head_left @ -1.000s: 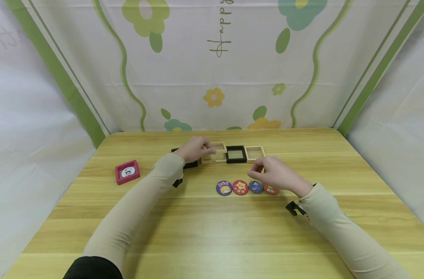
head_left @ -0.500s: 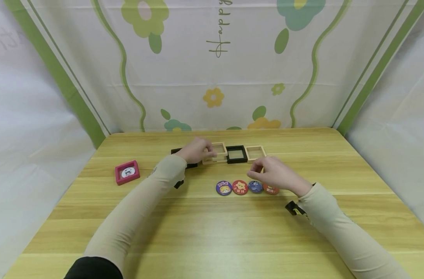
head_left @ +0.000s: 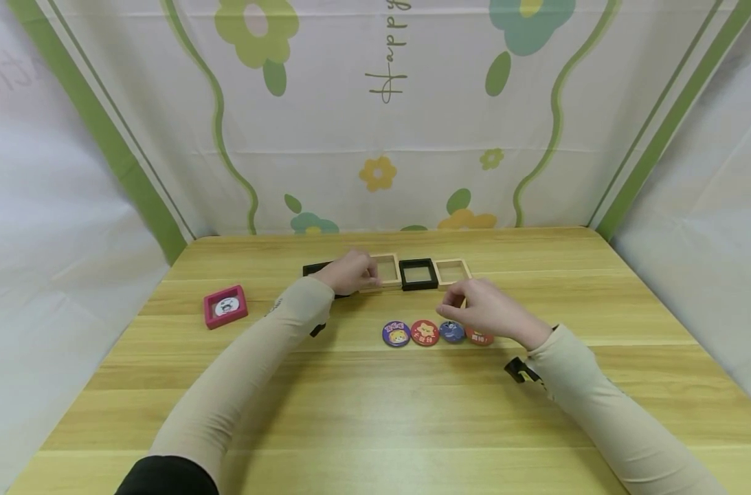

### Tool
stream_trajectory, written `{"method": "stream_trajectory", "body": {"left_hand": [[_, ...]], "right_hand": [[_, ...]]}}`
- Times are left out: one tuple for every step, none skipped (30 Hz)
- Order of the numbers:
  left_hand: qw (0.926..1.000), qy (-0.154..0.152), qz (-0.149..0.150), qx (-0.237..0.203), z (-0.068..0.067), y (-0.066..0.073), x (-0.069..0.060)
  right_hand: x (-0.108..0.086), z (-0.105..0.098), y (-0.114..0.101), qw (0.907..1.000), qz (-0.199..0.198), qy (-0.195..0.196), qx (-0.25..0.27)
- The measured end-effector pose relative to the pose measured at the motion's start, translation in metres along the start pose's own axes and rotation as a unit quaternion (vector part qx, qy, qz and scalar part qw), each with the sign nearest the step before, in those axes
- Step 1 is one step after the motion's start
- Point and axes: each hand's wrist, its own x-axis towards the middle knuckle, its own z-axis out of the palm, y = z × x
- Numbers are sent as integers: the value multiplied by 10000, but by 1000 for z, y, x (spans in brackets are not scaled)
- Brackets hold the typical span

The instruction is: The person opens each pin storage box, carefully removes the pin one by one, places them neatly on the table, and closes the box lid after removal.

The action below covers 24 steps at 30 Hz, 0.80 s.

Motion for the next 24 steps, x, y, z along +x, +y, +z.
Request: {"method": "stream_trajectory", "body": {"left_hand": [[10000, -5, 63, 36, 0, 0, 0], [9999, -2, 126, 67, 1, 1, 1], [9998, 2, 185, 81, 1, 1, 1], [9996, -1, 248, 96, 1, 1, 2], [9995, -9, 306, 109, 1, 2, 2], [9993, -15, 353, 122, 1, 2, 3], [9992, -21, 385, 141, 0, 3, 3], [9991, -33, 403, 154, 0, 3, 3], [9990, -39, 421, 167, 0, 4, 3], [9989, -47, 426, 178, 0, 4, 3], [9989, -45, 437, 183, 0, 5, 3], [9988, -47, 444, 177, -1, 5, 3], [9988, -44, 451, 176, -1, 6, 3], [9988, -37, 453, 175, -1, 6, 3], [9988, -33, 455, 180, -2, 6, 3], [9989, -30, 437, 190, -2, 6, 3], [9989, -27, 421, 187, -2, 6, 3], [9991, -36, 388, 184, -3, 7, 3], [9992, -46, 357, 166, -3, 6, 3], [9993, -60, 346, 160, -4, 6, 2], [9993, -76, 340, 152, -4, 6, 2], [9993, -83, 335, 137, -4, 6, 1], [9994, -94, 330, 96, -4, 5, 1], [9994, -103, 324, 65, -4, 5, 0]], "right_hand": [[0, 0, 0, 10000, -29, 0, -1], [0, 0, 0, 10000, -9, 6, 11], [0, 0, 1, 10000, -33, 9, 8], [0, 0, 1, 10000, -34, 11, 18], [-1, 0, 1, 10000, -29, 7, 17], [-1, 0, 1, 10000, -8, 7, 28], [-1, 0, 1, 10000, -6, 3, 18], [-2, -1, 1, 10000, 20, 1, 26], [-2, -1, 1, 10000, 19, -4, 19], [-2, -1, 1, 10000, 40, -10, 27], [-2, -1, 1, 10000, 40, -13, 24], [-2, -1, 1, 10000, 34, -19, 27], [-2, -1, 1, 10000, 28, -27, 21], [-2, -1, 1, 10000, 26, -31, 24], [-2, -1, 1, 10000, 24, -35, 25], [-2, -1, 1, 10000, 13, -38, 27], [-2, -1, 1, 10000, -6, -38, 25], [-2, -1, 1, 10000, -25, -40, 34], [-1, -1, 0, 10000, -42, -38, 36], [-1, -1, 1, 10000, -65, -34, 41], [-1, -1, 0, 9999, -87, -30, 41], [-1, -1, 0, 9999, -103, -30, 43], [-1, -1, 0, 9999, -123, -27, 43], [-1, -1, 0, 9999, -123, -26, 46]]}}
